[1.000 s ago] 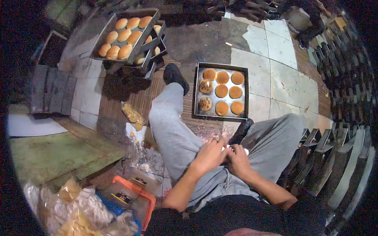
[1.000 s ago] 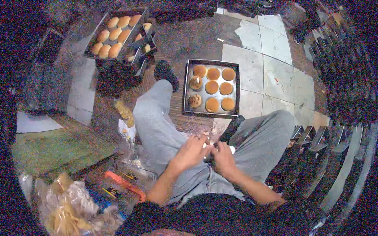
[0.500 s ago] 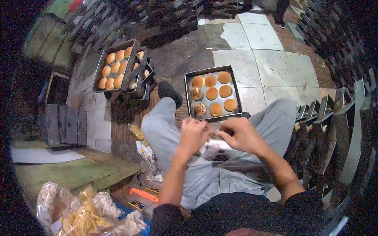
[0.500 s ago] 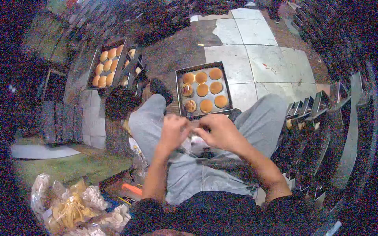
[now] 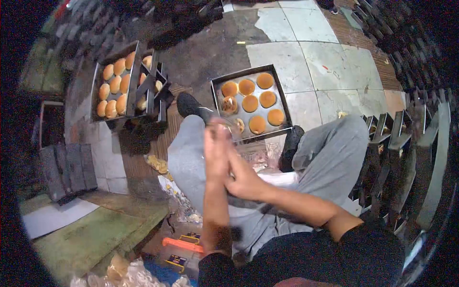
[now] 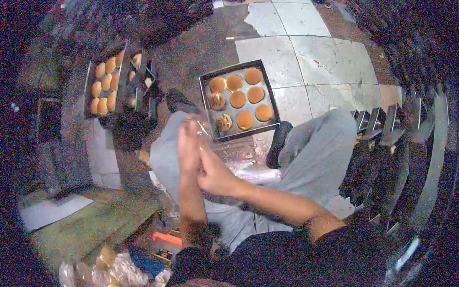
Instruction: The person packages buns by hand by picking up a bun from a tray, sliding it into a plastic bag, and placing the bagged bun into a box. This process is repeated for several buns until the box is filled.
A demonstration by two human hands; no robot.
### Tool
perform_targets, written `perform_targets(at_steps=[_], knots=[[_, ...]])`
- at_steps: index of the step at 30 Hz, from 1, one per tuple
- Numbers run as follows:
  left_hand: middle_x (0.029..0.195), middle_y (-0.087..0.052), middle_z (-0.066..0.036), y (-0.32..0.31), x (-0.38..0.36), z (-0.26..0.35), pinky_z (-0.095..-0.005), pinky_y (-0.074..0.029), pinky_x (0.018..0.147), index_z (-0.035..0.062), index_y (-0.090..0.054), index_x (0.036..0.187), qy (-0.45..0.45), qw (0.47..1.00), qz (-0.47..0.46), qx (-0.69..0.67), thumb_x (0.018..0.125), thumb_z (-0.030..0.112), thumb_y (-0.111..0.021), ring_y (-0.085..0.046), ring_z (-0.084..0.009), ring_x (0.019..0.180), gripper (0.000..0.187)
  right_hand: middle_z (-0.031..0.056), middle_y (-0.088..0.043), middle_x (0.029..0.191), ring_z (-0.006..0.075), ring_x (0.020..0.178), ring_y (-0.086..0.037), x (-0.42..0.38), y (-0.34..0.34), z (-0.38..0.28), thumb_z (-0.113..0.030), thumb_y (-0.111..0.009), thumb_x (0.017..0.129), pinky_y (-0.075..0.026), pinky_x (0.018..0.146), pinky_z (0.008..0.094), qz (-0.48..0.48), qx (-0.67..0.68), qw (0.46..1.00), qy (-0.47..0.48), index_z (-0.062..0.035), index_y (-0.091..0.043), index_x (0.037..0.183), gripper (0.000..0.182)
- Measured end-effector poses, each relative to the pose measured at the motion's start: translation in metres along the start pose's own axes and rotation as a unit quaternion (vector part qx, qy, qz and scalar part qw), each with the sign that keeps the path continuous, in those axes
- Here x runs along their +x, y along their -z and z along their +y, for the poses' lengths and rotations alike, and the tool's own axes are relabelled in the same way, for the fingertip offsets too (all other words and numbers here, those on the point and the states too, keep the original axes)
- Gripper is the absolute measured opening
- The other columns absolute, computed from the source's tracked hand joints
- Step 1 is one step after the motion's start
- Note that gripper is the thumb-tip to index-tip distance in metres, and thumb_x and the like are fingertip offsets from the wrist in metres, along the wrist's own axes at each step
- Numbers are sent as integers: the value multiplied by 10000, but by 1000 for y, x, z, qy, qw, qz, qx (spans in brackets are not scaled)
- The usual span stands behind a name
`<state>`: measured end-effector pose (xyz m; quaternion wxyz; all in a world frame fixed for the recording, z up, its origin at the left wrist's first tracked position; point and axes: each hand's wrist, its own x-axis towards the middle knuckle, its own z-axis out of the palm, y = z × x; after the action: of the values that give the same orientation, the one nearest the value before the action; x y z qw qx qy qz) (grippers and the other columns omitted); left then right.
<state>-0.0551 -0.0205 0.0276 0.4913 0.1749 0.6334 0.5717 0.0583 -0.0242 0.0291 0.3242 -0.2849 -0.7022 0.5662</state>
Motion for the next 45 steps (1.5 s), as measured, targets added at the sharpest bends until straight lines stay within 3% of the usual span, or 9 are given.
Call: perform_targets(at_steps=[4,14,18,20,31,36,37,38,45], knots=[[1278,-611,-126,52,49,26,-373,-485,976,5,-478,1368,-155,942,299,-1,1048,372,-594,-579,-186,1142,500,309,-658,1210,445,1200,-613,32,-19,87,-110,-575,865,-493,1036,497,-46,-40,998,-25,20,-625,1245,405],[1443,-524,-246,84,62,33,-360,-607,881,-42,-401,1498,-30,946,195,-258,1053,330,-512,-642,-335,1204,591,310,-634,1093,501,1071,-613,38,54,489,-405,-626,931,-508,908,550,104,-382,842,-367,13,-609,1136,466],[1458,-506,-240,80,63,30,-415,-598,921,-44,-404,1487,-67,952,130,-269,1056,339,-501,-636,-357,1207,584,278,-658,1049,457,1026,-645,56,38,404,-427,-705,868,-527,890,514,67,-413,799,-432,22,-634,1112,516],[1446,-528,-209,77,60,26,-457,-570,974,-10,-403,1498,-72,954,115,-267,1065,321,-483,-629,-355,1221,550,224,-667,1039,368,988,-677,46,42,380,-438,-769,815,-546,856,461,7,-225,914,-339,21,-644,1114,562],[1272,-623,-136,64,36,1,-561,-576,908,95,-554,1297,-60,907,89,-408,1053,338,-507,-657,-352,1148,348,133,-579,1396,316,1284,-593,20,80,33,-300,-760,866,-513,1075,519,-134,583,766,-235,-109,-386,1535,790],[1237,-608,-166,54,0,16,-625,-569,896,97,-557,1210,-26,895,100,-433,1031,384,-537,-644,-397,1158,338,158,-605,1398,273,1274,-617,4,61,-41,8,-772,846,-510,1068,410,-109,50,993,-1,13,-517,1422,630],[1242,-600,-170,29,-27,8,-653,-560,894,86,-560,1229,-321,926,48,-191,1022,386,-549,-655,-397,1136,364,174,-597,1405,315,1287,-604,-2,54,-46,11,-764,850,-498,1082,419,-99,-38,987,119,11,-527,1418,616],[1247,-612,-177,45,-7,11,-618,-570,907,55,-555,1295,-12,894,34,-446,1031,421,-530,-673,-387,1103,452,191,-590,1411,357,1300,-590,-9,49,-47,13,-757,853,-486,1096,428,-83,-125,960,237,10,-537,1413,601],[1173,-682,-117,-29,-32,-14,-390,-566,908,47,-561,1344,-105,908,18,-405,1085,507,-391,-682,-261,1021,555,238,-580,1365,434,1267,-567,-5,41,-36,-15,-669,920,-488,1040,449,-32,-206,961,183,9,-595,1320,408]])
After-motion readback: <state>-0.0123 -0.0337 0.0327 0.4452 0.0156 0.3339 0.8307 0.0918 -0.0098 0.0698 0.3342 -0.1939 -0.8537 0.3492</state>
